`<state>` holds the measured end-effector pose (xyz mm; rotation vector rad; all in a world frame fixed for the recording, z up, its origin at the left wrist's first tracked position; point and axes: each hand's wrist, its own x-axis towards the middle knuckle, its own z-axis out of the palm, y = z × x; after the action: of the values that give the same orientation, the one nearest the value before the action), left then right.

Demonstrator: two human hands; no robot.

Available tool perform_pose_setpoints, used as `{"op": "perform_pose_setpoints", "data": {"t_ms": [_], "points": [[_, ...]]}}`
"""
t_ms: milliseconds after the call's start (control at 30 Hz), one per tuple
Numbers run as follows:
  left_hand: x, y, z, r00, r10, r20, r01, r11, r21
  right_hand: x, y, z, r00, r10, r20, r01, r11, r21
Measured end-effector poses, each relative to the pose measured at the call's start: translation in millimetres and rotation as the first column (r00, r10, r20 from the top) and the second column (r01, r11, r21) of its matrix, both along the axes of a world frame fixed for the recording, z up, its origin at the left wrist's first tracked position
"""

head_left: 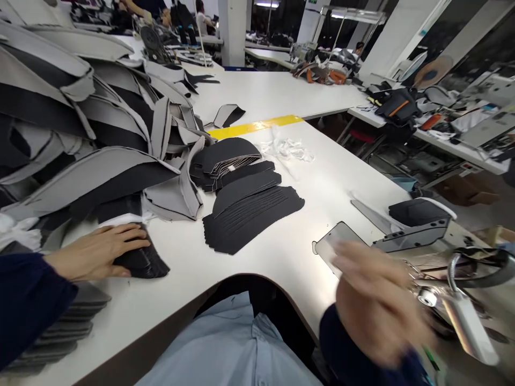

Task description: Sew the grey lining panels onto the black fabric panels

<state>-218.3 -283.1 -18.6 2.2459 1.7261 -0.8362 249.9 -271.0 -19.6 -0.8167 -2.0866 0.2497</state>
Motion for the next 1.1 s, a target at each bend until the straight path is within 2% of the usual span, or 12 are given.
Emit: {"op": "perform_pose_setpoints", "data": {"t_ms": [100,200,300,367,433,500,567,633,733,900,1000,1100], "points": [[-1,3,6.1,0.996,0.070,-0.055,-0.075,0.993,-0.090,-25,48,-31.5,0.987,-0.008,0.163,-0.006,0.996,0.086],[29,34,30.5,0.994,0.059,0.096,-0.047,0.992,-0.121,-39,87,-77.6,0.879,-0.041,0.476,-0.067,0.976,0.207],[76,93,61.1,0.953,-0.094,0.289,0.076,0.994,0.072,-46,109,-110.3,0.754,-0.131,0.643,-0.056,0.963,0.262],[104,142,72.1,0.959,-0.133,0.249,0.067,0.964,0.257,-49,116,-118.6,0.695,-0.167,0.700,-0.073,0.951,0.299],[123,191,69.8,0.978,-0.127,0.166,0.050,0.914,0.402,-52,119,-118.5,0.658,-0.176,0.732,-0.118,0.936,0.331],[134,234,56.8,0.985,-0.092,0.148,0.008,0.874,0.487,-56,121,-114.2,0.636,-0.182,0.749,-0.155,0.922,0.356],[138,266,40.3,0.987,-0.015,0.163,-0.069,0.864,0.499,-59,122,-109.4,0.619,-0.191,0.762,-0.163,0.918,0.362],[139,285,28.6,0.984,0.060,0.169,-0.136,0.865,0.482,-61,124,-106.1,0.604,-0.179,0.776,-0.157,0.929,0.336],[132,297,28.3,0.981,0.081,0.177,-0.156,0.870,0.468,-62,126,-106.2,0.609,-0.157,0.778,-0.121,0.950,0.287],[116,296,58.0,0.974,0.122,0.190,-0.197,0.870,0.451,-56,107,-116.1,0.703,-0.155,0.694,-0.007,0.974,0.224],[119,286,77.9,0.971,0.135,0.196,-0.217,0.842,0.494,-41,81,-116.6,0.716,-0.136,0.685,0.010,0.983,0.185],[139,269,89.9,0.948,0.082,0.308,-0.255,0.775,0.579,-23,52,-106.5,0.661,-0.176,0.730,0.035,0.978,0.204]]}}
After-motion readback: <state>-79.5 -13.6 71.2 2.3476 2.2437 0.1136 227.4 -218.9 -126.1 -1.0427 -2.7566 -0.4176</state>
